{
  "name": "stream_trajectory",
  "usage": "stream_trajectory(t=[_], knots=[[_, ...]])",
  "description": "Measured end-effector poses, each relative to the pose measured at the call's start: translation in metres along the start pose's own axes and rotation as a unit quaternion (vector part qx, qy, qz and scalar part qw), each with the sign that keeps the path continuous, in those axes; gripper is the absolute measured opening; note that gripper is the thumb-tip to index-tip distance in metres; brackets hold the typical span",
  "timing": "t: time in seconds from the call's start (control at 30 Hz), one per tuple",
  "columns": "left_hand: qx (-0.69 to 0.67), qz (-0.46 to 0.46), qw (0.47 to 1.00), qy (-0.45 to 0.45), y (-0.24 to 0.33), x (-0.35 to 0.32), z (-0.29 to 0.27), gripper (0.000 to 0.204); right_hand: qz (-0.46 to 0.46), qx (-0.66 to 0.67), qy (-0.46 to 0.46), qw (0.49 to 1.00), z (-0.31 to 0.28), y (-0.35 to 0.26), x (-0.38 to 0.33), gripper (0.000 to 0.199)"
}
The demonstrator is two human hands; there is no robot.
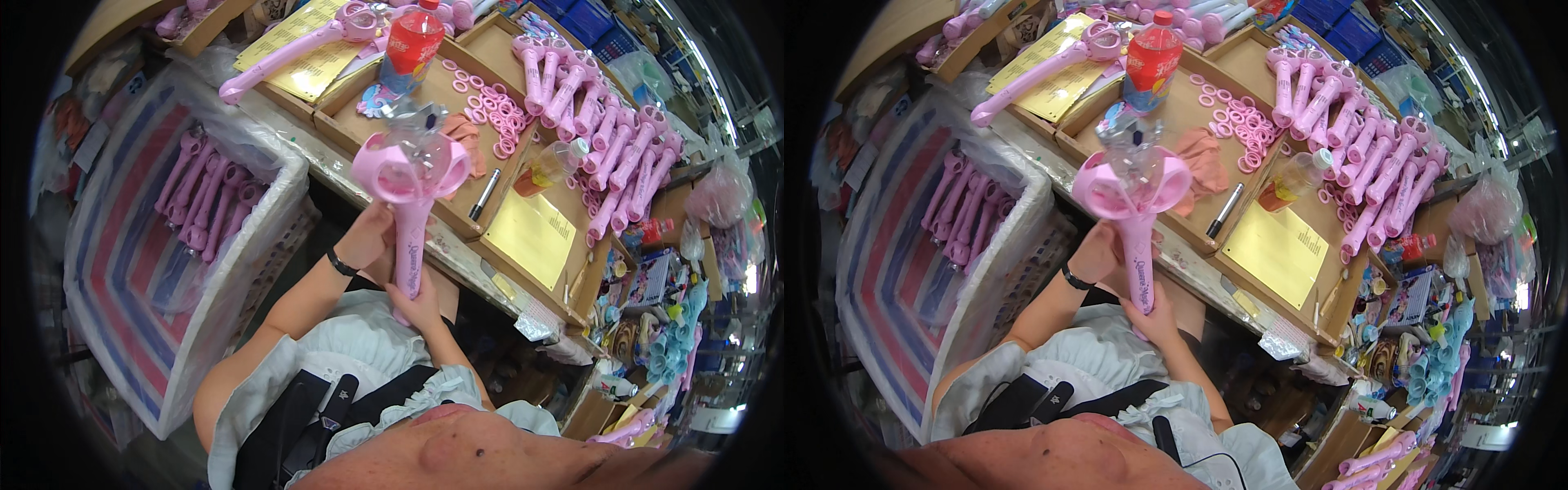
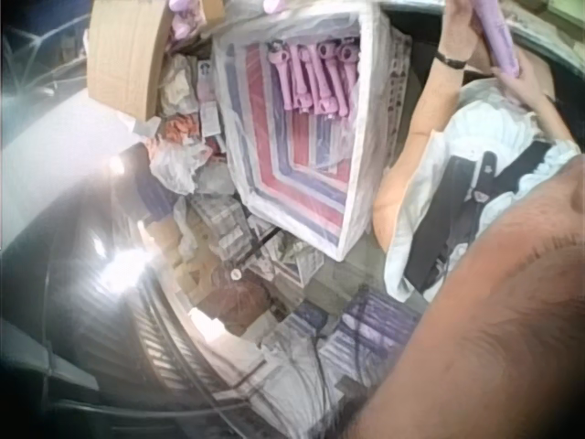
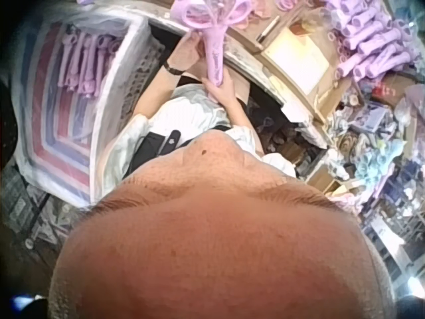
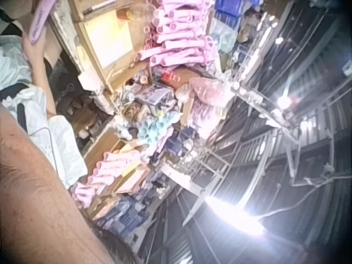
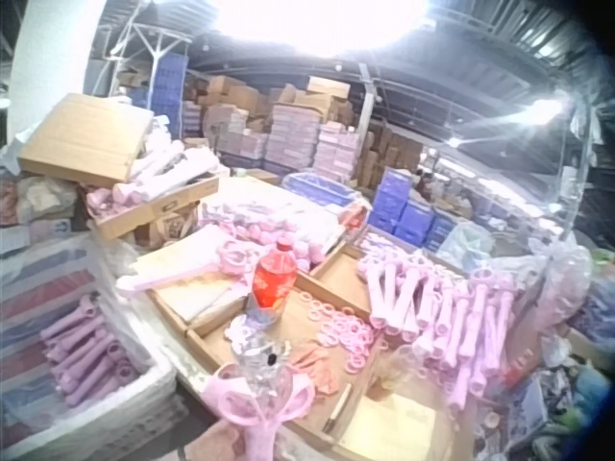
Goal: The person assembles pink light-up wands by inserting a small pink cap into the handle, attaching a silver crown piece to the top, and testing the light function. They repeat this process for multiple wands, placing finished units into a nearby crate.
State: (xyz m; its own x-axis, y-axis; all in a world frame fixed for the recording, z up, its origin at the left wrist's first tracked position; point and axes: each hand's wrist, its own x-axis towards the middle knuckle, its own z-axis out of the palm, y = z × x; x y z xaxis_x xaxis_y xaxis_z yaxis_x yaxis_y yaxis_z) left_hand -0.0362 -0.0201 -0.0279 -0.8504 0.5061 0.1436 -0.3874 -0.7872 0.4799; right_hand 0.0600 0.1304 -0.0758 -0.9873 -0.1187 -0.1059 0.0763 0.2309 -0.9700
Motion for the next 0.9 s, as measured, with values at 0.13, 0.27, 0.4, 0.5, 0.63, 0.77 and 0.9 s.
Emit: stream_trajectory(t=[0.13, 0.27, 0.4, 0.5, 0.63, 0.77, 0.9], knots=[[0.159, 0.172, 0.971, 0.056, 0.011, 0.006, 0.003, 0.092, 0.034, 0.009, -0.092, 0.995, -0.023, -0.007, -0.007, 0.043], [0.129, 0.12, 0.982, 0.069, 0.007, 0.002, 0.016, 0.091, 0.157, 0.096, -0.158, 0.97, -0.048, -0.017, -0.02, 0.043], [0.098, 0.081, 0.99, 0.062, 0.001, -0.007, 0.024, 0.091, 0.205, 0.189, -0.237, 0.931, -0.067, -0.019, -0.036, 0.045], [0.08, 0.072, 0.992, 0.059, -0.004, -0.011, 0.026, 0.092, 0.261, 0.31, -0.282, 0.87, -0.075, -0.012, -0.045, 0.05], [0.069, 0.079, 0.994, 0.036, -0.007, -0.013, 0.028, 0.093, 0.314, 0.398, -0.322, 0.799, -0.079, -0.002, -0.051, 0.059], [0.015, 0.07, 0.995, 0.071, -0.006, -0.017, 0.033, 0.093, 0.317, 0.413, -0.34, 0.783, -0.082, 0.0, -0.051, 0.057], [0.048, 0.088, 0.992, 0.071, -0.006, -0.021, 0.037, 0.099, 0.237, 0.365, -0.303, 0.848, -0.082, -0.003, -0.044, 0.053]])
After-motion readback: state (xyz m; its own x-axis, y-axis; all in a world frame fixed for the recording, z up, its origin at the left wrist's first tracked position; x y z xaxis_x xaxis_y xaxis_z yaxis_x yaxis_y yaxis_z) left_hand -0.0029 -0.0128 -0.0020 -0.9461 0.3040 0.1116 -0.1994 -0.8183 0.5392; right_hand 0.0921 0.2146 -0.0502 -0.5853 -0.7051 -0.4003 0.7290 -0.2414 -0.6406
